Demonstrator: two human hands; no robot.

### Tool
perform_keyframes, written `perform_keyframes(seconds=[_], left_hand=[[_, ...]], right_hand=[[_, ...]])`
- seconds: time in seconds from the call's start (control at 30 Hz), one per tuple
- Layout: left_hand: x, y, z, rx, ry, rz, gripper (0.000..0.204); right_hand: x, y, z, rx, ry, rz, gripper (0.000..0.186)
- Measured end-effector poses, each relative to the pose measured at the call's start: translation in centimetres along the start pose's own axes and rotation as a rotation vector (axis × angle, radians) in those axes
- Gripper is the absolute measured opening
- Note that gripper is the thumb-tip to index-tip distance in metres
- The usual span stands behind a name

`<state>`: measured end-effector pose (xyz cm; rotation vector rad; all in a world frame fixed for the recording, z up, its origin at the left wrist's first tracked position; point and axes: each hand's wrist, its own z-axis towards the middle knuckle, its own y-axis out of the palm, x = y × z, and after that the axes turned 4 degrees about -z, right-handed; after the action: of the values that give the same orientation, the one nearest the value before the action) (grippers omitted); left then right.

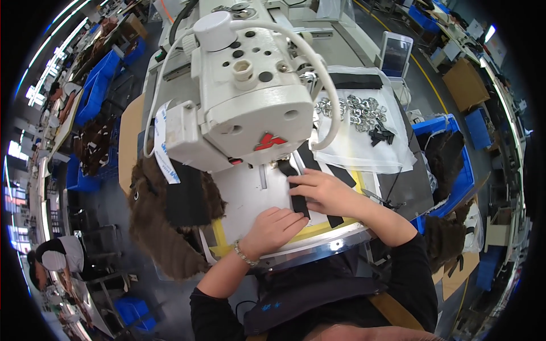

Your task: Sewing faux fur strips and attaching metal d-rings using an industrial sewing machine.

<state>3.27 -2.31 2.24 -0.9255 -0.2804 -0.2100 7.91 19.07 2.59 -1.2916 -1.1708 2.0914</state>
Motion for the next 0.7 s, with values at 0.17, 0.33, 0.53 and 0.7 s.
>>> perform_keyframes(seconds=[0.17, 0.33, 0.53, 0.7], left_hand=[[-0.4, 0.6, -0.4, -0.061, 0.021, -0.046, 0.026], [-0.3, 0.8, -0.4, -0.087, 0.065, -0.052, 0.026], [-0.3, 1.3, -0.4, -0.058, 0.075, -0.022, 0.024], [0.0, 0.9, -0.2, -0.187, 0.034, 0.015, 0.021]], right_hand=[[0.1, -0.2, 0.1, 0.098, 0.135, -0.200, 0.049], [0.3, 0.1, 0.3, 0.103, 0.156, -0.147, 0.051], [0.8, 0.1, 0.8, 0.033, 0.073, 0.003, 0.050], [0.7, 0.1, 0.8, 0.049, 0.081, -0.173, 0.048]])
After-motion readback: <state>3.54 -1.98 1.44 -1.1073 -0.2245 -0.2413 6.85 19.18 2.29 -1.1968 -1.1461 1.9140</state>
